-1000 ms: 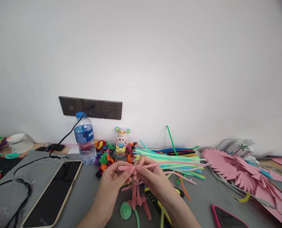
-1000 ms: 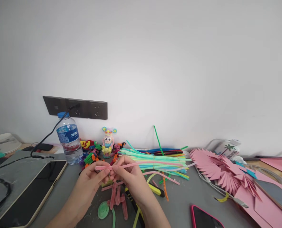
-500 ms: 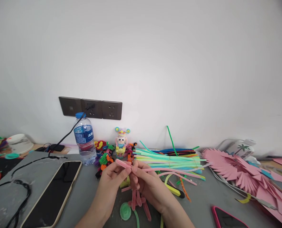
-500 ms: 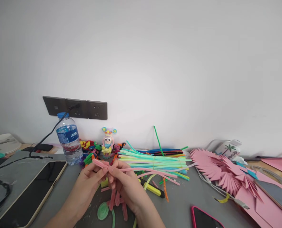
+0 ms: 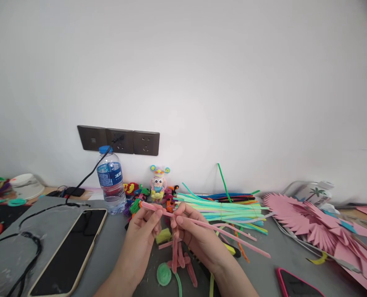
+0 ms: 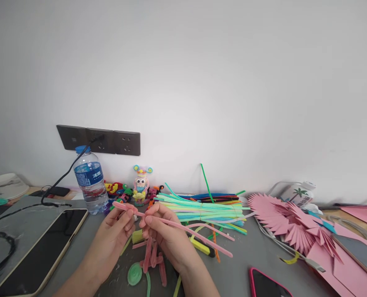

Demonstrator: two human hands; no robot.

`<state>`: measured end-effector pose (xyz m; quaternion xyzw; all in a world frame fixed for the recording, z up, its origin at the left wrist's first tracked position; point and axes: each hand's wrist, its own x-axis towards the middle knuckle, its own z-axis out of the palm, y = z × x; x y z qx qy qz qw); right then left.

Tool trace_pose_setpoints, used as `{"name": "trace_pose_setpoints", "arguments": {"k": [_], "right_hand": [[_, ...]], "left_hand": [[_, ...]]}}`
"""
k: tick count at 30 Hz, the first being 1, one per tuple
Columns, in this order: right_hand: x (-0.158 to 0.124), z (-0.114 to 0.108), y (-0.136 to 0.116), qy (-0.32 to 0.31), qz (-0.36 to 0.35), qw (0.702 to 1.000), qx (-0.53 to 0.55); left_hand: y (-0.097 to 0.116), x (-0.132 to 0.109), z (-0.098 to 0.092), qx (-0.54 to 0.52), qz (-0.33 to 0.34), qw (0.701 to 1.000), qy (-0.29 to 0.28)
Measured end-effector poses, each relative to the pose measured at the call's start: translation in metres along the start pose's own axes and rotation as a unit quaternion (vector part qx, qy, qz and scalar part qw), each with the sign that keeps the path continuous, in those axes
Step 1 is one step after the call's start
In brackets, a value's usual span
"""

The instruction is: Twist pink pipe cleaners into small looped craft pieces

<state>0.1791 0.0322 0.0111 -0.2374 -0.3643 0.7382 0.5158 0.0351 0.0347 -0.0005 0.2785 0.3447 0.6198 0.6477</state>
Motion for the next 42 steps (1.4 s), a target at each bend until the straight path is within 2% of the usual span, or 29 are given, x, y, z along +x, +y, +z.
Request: {"name": "trace_pose_setpoints", "arguments": {"k": [4,10,15,22,28,33,37,39,41,42], "right_hand": [[0.000,-0.002,0.000,-0.005,-0.008,1.000,-0.016],[0.002,-0.006,0.002,0.022,-0.057,0.998,-0.017],[0.002,-0.009,-0.001,0.030,-0.076,0.995,-0.048],[-0.003,0.000,-0.008,-0.011,-0.038,0.993,-0.109],[-0.003,-0.004,-0.006,-0.006,0.005,0.994,-0.113],[0.001,-0.007,-0.003,0.036,0.003,0.993,-0.116],[0.004,-0.009,-0.002,0.079,-0.027,0.986,-0.147],[0.005,-0.010,-0.002,0.082,-0.036,0.982,-0.165],[0.006,-0.011,-0.001,0.082,-0.042,0.979,-0.180],[0.006,-0.011,0.000,0.084,-0.043,0.978,-0.185]], "left_hand": [[0.000,0.002,-0.001,-0.010,-0.026,0.999,0.016],[0.008,0.000,0.005,0.049,-0.045,0.998,-0.009],[0.009,-0.006,0.009,0.080,-0.077,0.989,-0.095],[0.006,-0.004,0.002,0.129,-0.107,0.967,-0.192],[0.006,-0.002,-0.002,0.169,-0.119,0.957,-0.204],[0.007,-0.003,0.002,0.179,-0.129,0.959,-0.179],[0.003,0.000,0.000,0.200,-0.110,0.961,-0.157],[0.000,0.001,-0.002,0.250,-0.070,0.953,-0.156],[-0.002,-0.001,-0.003,0.355,0.010,0.923,-0.146],[-0.003,-0.002,-0.003,0.417,0.059,0.897,-0.138]]}}
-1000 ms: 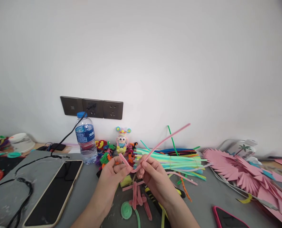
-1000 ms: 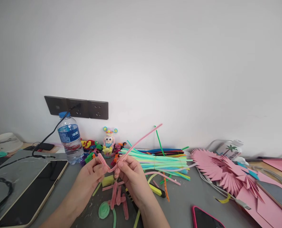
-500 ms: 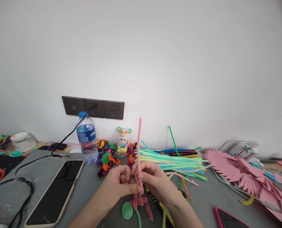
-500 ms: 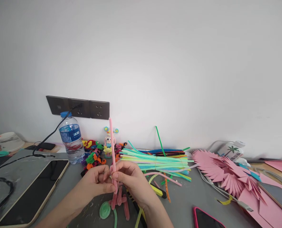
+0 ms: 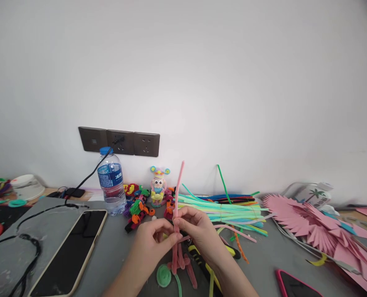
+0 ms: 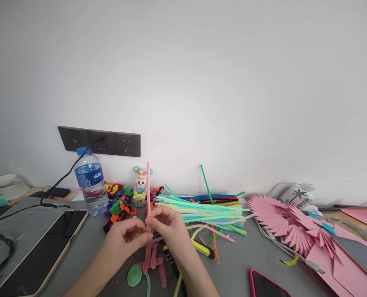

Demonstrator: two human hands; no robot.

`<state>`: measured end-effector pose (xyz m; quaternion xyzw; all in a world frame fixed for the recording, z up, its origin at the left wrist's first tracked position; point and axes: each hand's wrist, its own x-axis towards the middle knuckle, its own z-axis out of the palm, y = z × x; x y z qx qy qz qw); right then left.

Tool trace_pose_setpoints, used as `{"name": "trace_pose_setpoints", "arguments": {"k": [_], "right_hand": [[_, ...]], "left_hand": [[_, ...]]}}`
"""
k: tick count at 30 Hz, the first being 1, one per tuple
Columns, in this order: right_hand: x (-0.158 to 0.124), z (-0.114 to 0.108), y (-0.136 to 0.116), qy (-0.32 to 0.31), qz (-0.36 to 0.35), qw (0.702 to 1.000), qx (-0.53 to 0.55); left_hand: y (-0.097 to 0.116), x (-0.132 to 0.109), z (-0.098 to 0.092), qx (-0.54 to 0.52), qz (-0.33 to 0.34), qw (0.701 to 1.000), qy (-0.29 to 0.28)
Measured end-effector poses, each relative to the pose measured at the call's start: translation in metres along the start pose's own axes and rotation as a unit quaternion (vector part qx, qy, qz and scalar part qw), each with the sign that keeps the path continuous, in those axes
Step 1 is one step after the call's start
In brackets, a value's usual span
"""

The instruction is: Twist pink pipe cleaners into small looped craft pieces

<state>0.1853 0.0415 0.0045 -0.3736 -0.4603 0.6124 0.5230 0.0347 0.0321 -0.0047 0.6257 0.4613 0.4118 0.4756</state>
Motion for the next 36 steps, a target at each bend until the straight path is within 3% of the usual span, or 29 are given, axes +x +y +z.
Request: {"name": "trace_pose_setpoints", "arguments": {"k": [3,7,14,18,24,29,33,36], "right_hand": [[0.001,0.000,0.002,0.015,-0.004,1.000,-0.003],[0.003,0.002,0.004,0.029,-0.026,0.999,-0.009],[0.006,0.002,0.007,0.050,-0.070,0.996,-0.002],[0.006,0.001,0.008,0.055,-0.065,0.996,0.011],[0.004,-0.002,0.006,0.072,-0.044,0.996,-0.005],[0.004,-0.008,0.004,0.098,-0.036,0.994,0.006],[0.003,-0.013,0.000,0.133,-0.052,0.990,0.002],[0.000,-0.010,-0.006,0.145,-0.113,0.983,-0.018]], "left_hand": [[0.000,-0.005,0.003,0.168,0.097,0.979,0.057],[-0.001,-0.008,0.005,0.263,0.166,0.948,0.071],[-0.001,-0.008,0.002,0.345,0.200,0.915,0.055],[-0.002,-0.007,0.002,0.362,0.212,0.907,0.037],[-0.001,-0.007,0.002,0.375,0.212,0.900,0.063],[0.002,-0.007,-0.002,0.322,0.168,0.930,0.065],[0.005,-0.004,-0.005,0.148,0.085,0.983,0.074],[0.006,-0.002,-0.003,-0.021,0.031,0.997,0.068]]}}
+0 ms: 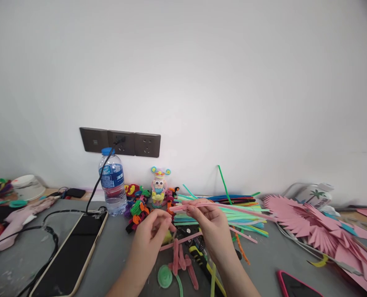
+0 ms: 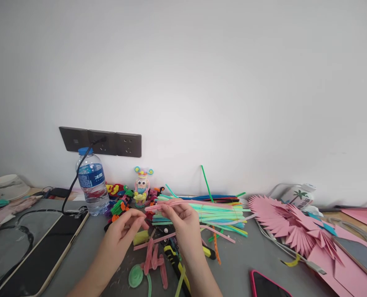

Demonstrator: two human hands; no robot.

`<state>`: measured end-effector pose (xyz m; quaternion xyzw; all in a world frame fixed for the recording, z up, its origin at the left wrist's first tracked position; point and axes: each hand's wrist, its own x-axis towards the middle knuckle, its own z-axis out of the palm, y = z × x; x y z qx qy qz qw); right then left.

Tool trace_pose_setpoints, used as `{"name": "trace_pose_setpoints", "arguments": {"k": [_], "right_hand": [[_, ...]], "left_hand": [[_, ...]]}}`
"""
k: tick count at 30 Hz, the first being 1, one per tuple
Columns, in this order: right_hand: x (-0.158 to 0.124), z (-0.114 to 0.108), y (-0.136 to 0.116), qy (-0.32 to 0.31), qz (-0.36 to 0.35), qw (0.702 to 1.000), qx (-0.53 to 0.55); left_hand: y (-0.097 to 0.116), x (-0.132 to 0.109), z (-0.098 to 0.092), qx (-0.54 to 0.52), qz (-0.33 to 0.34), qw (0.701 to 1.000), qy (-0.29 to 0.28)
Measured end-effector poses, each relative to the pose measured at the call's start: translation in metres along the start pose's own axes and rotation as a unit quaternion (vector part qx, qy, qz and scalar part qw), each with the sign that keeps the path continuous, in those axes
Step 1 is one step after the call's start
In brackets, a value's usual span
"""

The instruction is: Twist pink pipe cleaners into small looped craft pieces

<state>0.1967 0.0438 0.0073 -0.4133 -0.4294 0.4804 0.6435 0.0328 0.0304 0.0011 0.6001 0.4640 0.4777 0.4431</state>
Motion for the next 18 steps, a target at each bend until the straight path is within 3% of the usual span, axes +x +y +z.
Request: {"name": "trace_pose_setpoints", "arguments": {"k": [5,9,18], "right_hand": [[-0.010,0.010,-0.009,-0.086,-0.172,0.972,-0.137],[-0.015,0.015,-0.007,-0.147,-0.260,0.927,-0.228],[-0.016,0.012,-0.005,-0.184,-0.310,0.881,-0.307]], "left_hand": [[-0.001,0.000,0.007,-0.227,-0.110,0.967,-0.034],[0.002,0.001,0.008,-0.342,-0.143,0.929,-0.003],[0.004,0.003,0.004,-0.393,-0.180,0.902,-0.004]]}}
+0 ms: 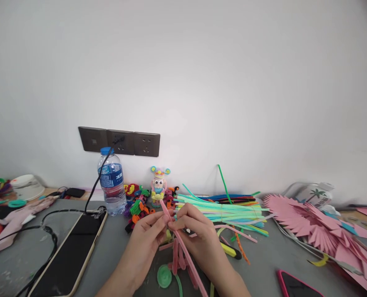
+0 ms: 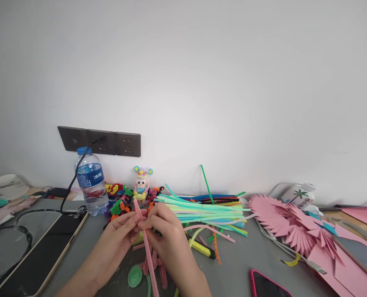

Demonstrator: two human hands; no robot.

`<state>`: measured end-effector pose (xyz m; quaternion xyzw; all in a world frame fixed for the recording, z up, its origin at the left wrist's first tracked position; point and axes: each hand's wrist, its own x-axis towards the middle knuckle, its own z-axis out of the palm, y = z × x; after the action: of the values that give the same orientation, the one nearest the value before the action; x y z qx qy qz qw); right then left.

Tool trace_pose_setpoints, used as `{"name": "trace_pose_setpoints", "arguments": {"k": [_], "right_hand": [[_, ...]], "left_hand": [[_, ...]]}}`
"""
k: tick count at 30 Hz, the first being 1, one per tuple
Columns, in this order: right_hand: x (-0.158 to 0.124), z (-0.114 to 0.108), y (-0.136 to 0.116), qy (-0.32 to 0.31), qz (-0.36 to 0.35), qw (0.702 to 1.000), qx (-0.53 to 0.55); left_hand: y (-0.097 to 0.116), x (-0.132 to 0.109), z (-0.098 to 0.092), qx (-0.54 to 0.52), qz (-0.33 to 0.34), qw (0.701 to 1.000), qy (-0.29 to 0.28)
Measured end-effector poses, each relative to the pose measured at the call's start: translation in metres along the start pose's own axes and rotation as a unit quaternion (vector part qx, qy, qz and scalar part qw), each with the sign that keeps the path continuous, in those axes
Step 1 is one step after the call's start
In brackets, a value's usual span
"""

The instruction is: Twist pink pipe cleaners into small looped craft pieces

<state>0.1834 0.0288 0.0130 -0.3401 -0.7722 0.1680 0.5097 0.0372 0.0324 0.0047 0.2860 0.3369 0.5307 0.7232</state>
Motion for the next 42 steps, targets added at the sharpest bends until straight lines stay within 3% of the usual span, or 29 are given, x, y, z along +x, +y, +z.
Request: {"name": "trace_pose_setpoints", "arguments": {"k": [14,22,30,36,42], "right_hand": [[0.005,-0.001,-0.001,0.002,0.013,0.998,0.054],[0.004,-0.002,-0.001,0.003,0.044,0.997,0.056],[0.003,-0.003,-0.007,0.030,0.084,0.984,0.156],[0.002,-0.006,-0.005,0.002,0.117,0.976,0.185],[0.003,-0.007,-0.005,0.016,0.107,0.977,0.183]], "left_hand": [[0.002,0.002,-0.005,-0.042,-0.075,0.996,0.011],[0.005,0.002,-0.002,-0.049,-0.063,0.996,0.027],[0.013,-0.003,0.002,-0.056,-0.059,0.996,0.020],[0.009,-0.002,0.004,-0.090,-0.030,0.995,0.039],[0.011,-0.002,0.003,-0.068,-0.048,0.996,0.011]]}}
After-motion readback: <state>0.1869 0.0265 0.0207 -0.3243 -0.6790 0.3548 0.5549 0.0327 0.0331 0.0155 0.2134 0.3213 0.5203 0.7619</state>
